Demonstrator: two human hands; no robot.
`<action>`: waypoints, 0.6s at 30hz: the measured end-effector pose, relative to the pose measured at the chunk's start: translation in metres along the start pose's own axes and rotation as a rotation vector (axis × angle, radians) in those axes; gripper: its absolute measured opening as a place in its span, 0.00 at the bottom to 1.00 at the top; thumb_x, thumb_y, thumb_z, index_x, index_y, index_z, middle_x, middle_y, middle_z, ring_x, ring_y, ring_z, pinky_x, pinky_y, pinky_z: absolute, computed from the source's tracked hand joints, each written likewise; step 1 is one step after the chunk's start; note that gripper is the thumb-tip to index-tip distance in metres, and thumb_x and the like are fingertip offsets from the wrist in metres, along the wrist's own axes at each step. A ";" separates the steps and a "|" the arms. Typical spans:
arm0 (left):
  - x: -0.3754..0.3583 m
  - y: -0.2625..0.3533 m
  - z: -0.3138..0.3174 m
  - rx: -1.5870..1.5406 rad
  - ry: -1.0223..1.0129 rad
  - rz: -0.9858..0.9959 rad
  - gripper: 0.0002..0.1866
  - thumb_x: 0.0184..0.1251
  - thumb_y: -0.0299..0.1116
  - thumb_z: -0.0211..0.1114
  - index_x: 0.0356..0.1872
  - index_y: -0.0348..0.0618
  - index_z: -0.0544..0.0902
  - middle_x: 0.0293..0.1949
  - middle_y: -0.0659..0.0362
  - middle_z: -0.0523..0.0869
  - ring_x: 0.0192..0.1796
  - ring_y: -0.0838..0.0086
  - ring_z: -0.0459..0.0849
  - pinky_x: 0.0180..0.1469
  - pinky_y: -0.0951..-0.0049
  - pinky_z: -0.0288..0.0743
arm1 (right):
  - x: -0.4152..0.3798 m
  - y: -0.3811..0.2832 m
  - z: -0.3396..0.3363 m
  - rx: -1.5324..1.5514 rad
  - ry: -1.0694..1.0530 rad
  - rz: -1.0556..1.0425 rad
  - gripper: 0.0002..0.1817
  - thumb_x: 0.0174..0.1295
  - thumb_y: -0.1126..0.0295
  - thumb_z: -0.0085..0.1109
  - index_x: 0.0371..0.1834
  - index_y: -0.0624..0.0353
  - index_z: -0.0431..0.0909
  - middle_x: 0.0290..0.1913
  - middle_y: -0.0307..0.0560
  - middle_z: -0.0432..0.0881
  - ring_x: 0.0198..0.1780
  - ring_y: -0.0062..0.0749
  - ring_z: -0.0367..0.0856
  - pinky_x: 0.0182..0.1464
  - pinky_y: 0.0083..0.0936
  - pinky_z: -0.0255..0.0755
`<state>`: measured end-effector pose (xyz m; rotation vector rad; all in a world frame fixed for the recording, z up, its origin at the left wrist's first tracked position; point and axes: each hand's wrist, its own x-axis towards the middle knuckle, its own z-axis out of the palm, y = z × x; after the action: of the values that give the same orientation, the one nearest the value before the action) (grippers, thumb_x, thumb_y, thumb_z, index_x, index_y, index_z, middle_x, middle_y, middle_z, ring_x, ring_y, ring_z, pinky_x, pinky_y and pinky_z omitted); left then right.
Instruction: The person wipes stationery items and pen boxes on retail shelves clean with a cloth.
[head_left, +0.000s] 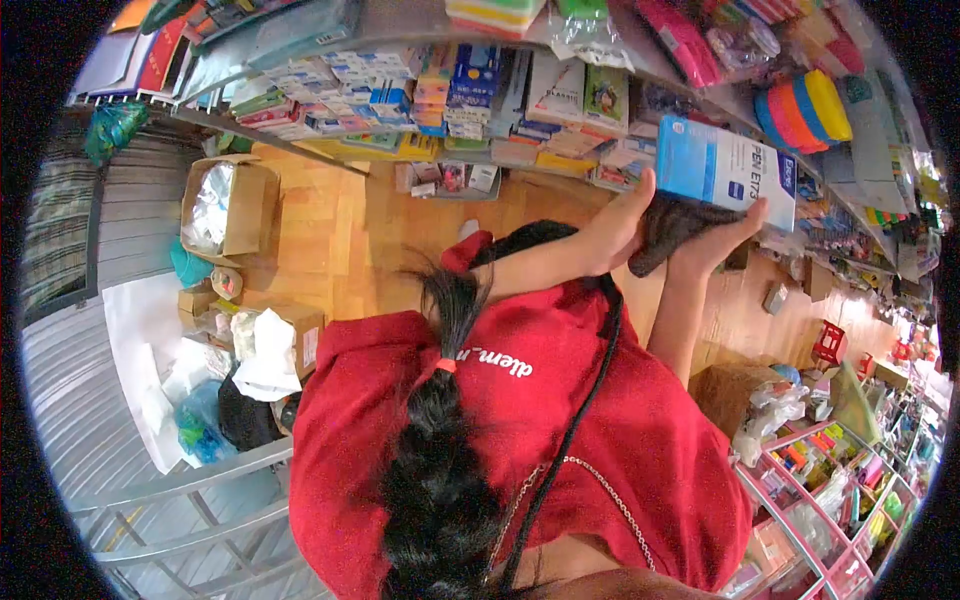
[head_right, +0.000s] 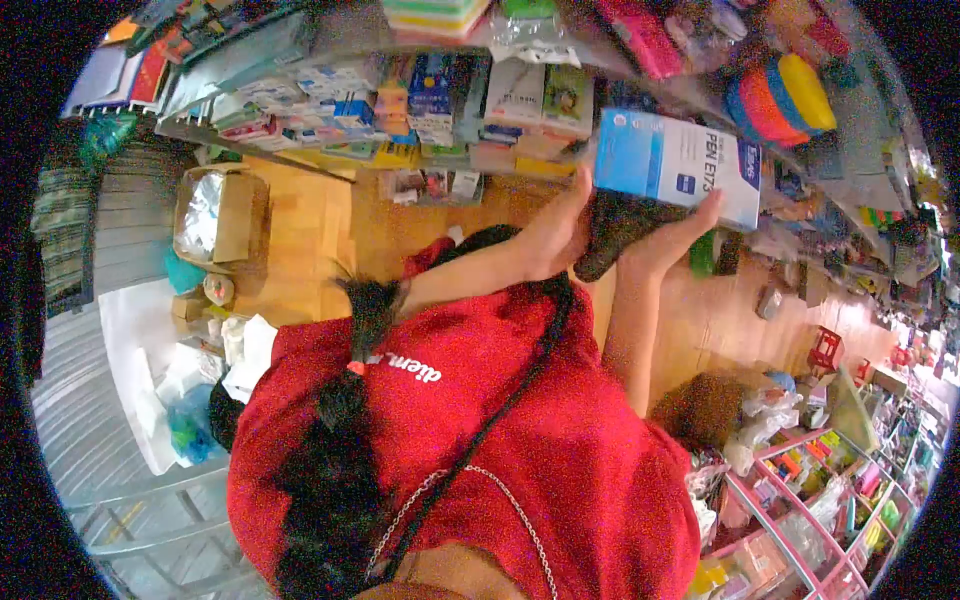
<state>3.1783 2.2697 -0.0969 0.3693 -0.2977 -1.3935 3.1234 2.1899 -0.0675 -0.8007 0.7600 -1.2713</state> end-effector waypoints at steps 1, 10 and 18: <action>0.003 -0.006 -0.007 0.052 0.032 0.002 0.34 0.61 0.59 0.45 0.59 0.42 0.62 0.55 0.59 0.69 0.55 0.73 0.68 0.57 0.70 0.62 | -0.002 -0.003 0.005 -0.009 -0.010 0.016 0.33 0.59 0.43 0.42 0.58 0.59 0.59 0.54 0.46 0.66 0.54 0.38 0.66 0.57 0.34 0.59; -0.014 0.041 0.002 0.827 0.038 0.182 0.22 0.55 0.35 0.64 0.49 0.34 0.73 0.45 0.58 0.78 0.48 0.75 0.74 0.53 0.76 0.65 | 0.035 -0.018 -0.010 -0.022 -0.019 -0.091 0.35 0.61 0.42 0.35 0.61 0.58 0.56 0.58 0.46 0.64 0.58 0.38 0.63 0.60 0.36 0.57; -0.030 0.102 -0.006 1.421 0.163 0.892 0.17 0.54 0.31 0.57 0.46 0.41 0.75 0.48 0.49 0.76 0.52 0.63 0.74 0.56 0.66 0.64 | 0.024 -0.021 0.019 0.136 -0.124 -0.082 0.38 0.58 0.36 0.34 0.62 0.56 0.56 0.60 0.50 0.63 0.60 0.44 0.63 0.60 0.45 0.58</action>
<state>3.2675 2.3138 -0.0585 1.2977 -1.1447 -0.0735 3.1321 2.1657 -0.0404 -0.7986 0.5405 -1.3189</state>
